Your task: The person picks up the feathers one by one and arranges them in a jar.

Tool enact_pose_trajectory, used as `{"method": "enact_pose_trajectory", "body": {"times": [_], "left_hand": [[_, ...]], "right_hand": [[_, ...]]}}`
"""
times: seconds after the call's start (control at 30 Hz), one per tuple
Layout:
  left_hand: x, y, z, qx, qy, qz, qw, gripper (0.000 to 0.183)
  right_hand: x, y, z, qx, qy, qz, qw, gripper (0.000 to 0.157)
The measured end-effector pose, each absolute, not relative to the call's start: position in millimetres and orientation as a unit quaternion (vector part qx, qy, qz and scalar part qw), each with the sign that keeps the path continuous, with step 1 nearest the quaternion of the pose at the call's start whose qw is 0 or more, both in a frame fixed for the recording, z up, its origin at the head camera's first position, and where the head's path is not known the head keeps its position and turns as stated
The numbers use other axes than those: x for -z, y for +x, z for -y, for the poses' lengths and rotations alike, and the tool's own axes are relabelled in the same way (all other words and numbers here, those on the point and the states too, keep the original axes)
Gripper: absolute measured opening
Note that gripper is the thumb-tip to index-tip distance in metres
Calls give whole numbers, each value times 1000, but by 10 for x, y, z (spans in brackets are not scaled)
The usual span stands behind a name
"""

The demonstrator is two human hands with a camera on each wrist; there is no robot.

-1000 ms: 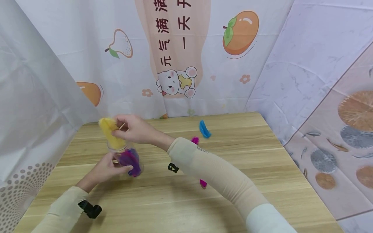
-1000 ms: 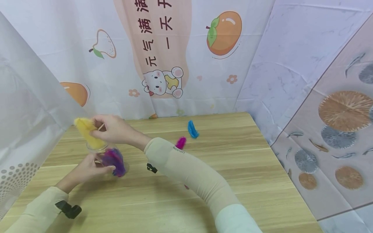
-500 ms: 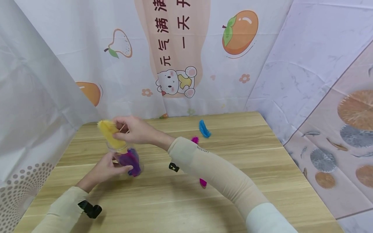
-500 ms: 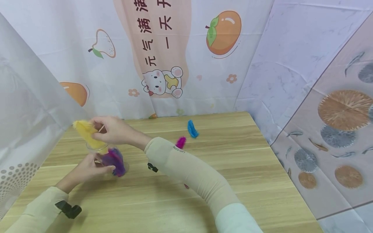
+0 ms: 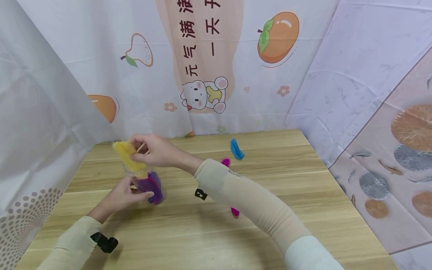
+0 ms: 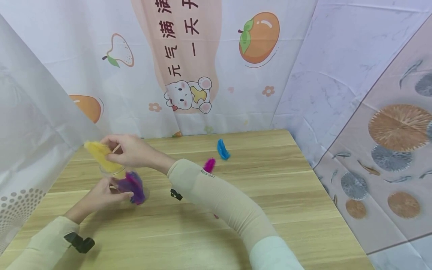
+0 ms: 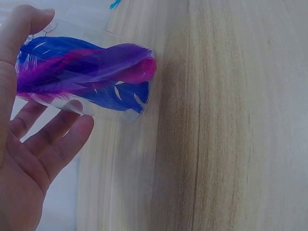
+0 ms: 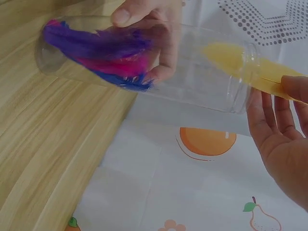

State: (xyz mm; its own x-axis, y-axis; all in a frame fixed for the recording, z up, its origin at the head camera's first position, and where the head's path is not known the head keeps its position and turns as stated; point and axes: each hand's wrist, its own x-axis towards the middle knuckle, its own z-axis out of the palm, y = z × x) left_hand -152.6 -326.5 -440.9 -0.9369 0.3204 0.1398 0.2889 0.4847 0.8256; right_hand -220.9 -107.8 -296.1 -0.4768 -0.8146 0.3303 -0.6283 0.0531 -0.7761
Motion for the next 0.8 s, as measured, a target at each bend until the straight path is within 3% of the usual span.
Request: {"method": "enact_pose_trajectory", "body": {"times": [0.17, 0.37, 0.8], "left_hand": [[4417, -1539, 3265, -477, 190, -858, 20, 40], [4403, -1528, 3269, -467, 190, -864, 5, 68], [4424, -1523, 3261, -470, 180, -864, 11, 70]], "right_hand": [[2944, -2205, 1060, 497, -508, -696, 105, 22], [2908, -2199, 1021, 500, -507, -695, 103, 22], [2951, -2258, 840, 502, -493, -702, 112, 22]]}}
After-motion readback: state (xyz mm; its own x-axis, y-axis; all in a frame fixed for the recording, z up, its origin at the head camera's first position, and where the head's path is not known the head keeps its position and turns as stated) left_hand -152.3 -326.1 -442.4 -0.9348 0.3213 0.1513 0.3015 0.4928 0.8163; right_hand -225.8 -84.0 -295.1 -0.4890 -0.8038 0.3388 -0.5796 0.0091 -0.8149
